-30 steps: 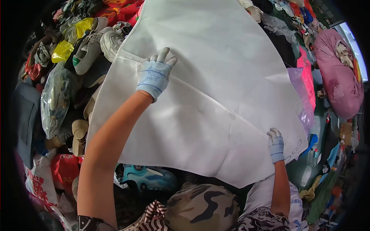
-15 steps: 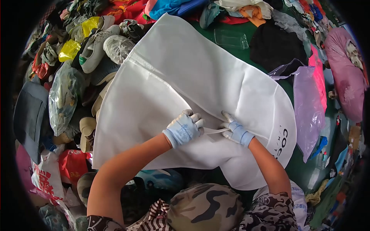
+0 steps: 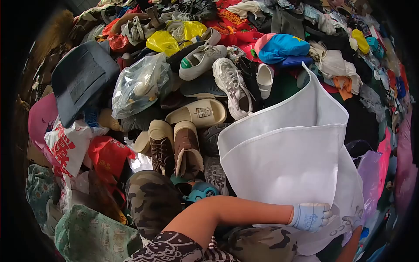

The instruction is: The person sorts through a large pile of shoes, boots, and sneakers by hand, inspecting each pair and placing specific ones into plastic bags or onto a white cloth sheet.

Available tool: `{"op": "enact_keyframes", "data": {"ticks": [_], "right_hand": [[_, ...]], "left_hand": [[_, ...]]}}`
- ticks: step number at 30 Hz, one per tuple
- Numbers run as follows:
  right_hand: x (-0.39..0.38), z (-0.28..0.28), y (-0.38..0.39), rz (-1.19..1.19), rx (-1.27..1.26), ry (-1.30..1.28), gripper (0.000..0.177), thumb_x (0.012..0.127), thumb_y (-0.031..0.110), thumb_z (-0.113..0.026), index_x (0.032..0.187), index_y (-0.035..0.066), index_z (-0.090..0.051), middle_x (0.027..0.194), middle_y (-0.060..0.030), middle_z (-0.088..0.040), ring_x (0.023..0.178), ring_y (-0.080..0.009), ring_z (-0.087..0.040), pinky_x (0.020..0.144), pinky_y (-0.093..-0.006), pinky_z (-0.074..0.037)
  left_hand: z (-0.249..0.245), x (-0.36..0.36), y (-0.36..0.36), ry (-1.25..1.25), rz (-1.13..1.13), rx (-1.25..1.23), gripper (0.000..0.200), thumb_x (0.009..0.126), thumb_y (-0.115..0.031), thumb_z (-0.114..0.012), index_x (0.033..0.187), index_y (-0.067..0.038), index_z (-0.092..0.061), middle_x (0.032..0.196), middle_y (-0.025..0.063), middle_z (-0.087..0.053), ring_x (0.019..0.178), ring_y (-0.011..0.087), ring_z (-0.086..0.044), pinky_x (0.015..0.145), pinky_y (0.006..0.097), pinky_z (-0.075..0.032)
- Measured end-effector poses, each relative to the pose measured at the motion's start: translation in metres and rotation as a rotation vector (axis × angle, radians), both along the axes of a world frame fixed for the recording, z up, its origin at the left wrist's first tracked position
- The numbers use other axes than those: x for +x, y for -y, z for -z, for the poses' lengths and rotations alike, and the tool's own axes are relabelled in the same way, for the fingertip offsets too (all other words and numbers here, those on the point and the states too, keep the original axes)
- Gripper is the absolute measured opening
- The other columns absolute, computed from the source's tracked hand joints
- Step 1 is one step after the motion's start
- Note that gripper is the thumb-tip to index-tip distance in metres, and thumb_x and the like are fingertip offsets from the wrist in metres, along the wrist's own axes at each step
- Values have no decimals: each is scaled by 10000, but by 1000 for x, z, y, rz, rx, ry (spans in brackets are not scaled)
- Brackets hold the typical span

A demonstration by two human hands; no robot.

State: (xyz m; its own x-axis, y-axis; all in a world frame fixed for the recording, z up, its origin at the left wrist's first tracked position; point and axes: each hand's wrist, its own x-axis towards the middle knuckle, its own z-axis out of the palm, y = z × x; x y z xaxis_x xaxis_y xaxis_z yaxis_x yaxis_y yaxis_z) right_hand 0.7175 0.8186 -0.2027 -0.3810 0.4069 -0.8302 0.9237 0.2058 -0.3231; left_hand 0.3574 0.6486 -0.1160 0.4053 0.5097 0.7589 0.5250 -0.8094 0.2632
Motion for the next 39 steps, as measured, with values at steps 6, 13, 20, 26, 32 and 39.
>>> {"op": "enact_keyframes", "data": {"ticks": [6, 13, 20, 26, 32, 39], "right_hand": [[329, -20, -64, 197, -28, 399, 422, 835, 273, -561, 1199, 60, -554, 1272, -247, -445, 1133, -363, -474, 873, -427, -468], [14, -118, 3, 395, -97, 774, 386, 834, 230, -546, 1166, 32, -568, 1179, -251, -546, 1030, -355, -571, 784, -401, -536], [-377, -127, 108, -646, 851, -793, 508, 756, 275, -652, 1213, 97, -521, 1231, -136, -503, 1138, -329, -471, 936, -445, -385], [-361, 34, 111, -743, 630, -442, 810, 726, 475, -653, 1403, 163, -336, 1492, -143, -197, 1376, -373, -130, 1080, -548, -135], [-210, 29, -30, -362, 385, 990, 643, 797, 386, -599, 1349, 122, -402, 1386, -144, -389, 1220, -339, -437, 958, -484, -390], [-460, -80, 55, -785, 855, -891, 544, 663, 48, -670, 1189, 62, -529, 1219, -140, -528, 1106, -321, -519, 929, -418, -428]], "left_hand": [[-1, 0, -31, -306, -91, -67, 118, 739, -205, -555, 671, -126, -612, 822, 11, -596, 852, 200, -550, 757, 315, -438], [74, 14, 2, -441, -242, -294, 135, 782, -206, -533, 870, -128, -598, 954, 37, -578, 958, 211, -544, 785, 326, -429], [74, -72, 72, -559, 45, -372, 216, 792, -222, -503, 965, -96, -532, 1041, 99, -513, 1046, 254, -498, 819, 384, -430], [42, -217, 163, -572, 10, -235, 258, 785, -202, -509, 1021, -98, -517, 1103, 106, -521, 1063, 280, -509, 862, 416, -445], [-26, -331, 284, -312, -949, -661, 542, 646, -186, -704, 1142, -102, -503, 1171, 117, -515, 1113, 281, -502, 927, 411, -433], [33, -322, 304, 874, -1426, -1401, 910, 659, -244, -799, 1375, -40, -275, 1242, 202, -499, 1162, 323, -492, 966, 372, -400]]}}
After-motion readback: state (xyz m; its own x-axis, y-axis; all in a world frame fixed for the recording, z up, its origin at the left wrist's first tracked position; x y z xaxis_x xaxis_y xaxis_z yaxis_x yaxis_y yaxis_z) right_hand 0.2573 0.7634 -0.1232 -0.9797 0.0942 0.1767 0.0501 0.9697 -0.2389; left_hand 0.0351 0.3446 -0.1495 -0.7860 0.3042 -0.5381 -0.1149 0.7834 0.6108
